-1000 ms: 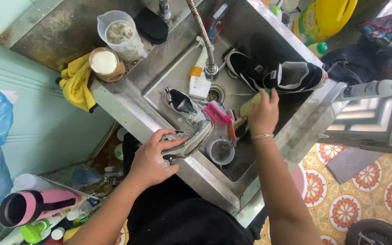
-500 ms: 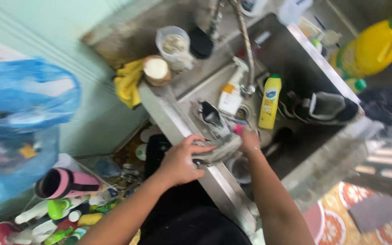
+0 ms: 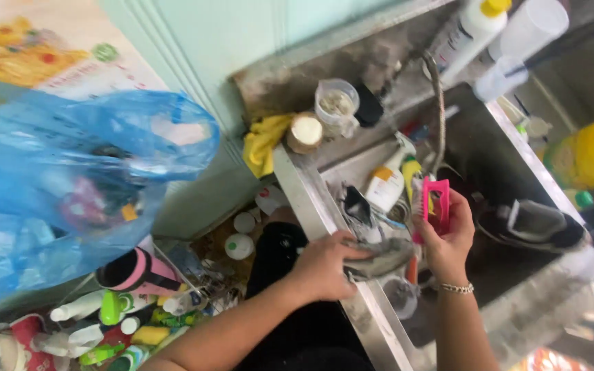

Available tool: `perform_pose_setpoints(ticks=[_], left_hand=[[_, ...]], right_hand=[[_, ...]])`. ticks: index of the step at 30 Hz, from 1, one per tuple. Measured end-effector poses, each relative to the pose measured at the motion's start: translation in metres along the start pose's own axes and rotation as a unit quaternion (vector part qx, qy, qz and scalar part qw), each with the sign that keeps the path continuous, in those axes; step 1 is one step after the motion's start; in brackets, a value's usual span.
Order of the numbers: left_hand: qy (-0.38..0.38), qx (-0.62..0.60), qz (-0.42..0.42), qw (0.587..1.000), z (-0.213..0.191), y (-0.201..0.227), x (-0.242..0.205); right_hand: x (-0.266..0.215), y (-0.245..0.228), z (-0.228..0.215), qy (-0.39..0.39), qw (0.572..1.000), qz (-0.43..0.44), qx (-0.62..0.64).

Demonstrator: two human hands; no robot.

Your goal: The recorder is scrubbing a pair of sneakers using a pink brush and liquid detergent in a utility sink.

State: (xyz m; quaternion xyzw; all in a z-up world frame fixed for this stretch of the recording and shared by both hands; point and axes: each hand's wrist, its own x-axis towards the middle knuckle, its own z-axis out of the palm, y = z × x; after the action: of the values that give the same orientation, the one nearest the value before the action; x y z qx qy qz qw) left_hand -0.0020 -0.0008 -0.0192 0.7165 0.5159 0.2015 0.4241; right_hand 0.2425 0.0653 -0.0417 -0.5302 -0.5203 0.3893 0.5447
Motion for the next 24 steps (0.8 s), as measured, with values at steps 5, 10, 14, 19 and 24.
perform_pose_setpoints(ticks=[5, 10, 14, 19, 24], left_hand=[[0.012, -0.028, 0.022, 0.999, 0.004, -0.01, 0.002], [0.009, -0.027, 0.017, 0.999, 0.006, -0.012, -0.001], [0.026, -0.043, 0.013, 0.999, 0.001, -0.008, -0.003], [0.012, -0.046, 0.008, 0.999, 0.001, -0.008, -0.003], [0.018, -0.051, 0.003, 0.999, 0.005, -0.011, -0.003]], right_hand=[[0.031, -0.058, 0.08, -0.062, 0.943, -0.18, -0.272], [0.052, -0.061, 0.146, -0.128, 0.911, -0.204, -0.335], [0.067, -0.05, 0.168, -0.089, 0.891, -0.27, -0.353], [0.075, -0.041, 0.185, -0.113, 0.842, -0.305, -0.429], [0.076, -0.043, 0.187, -0.085, 0.873, -0.273, -0.395]])
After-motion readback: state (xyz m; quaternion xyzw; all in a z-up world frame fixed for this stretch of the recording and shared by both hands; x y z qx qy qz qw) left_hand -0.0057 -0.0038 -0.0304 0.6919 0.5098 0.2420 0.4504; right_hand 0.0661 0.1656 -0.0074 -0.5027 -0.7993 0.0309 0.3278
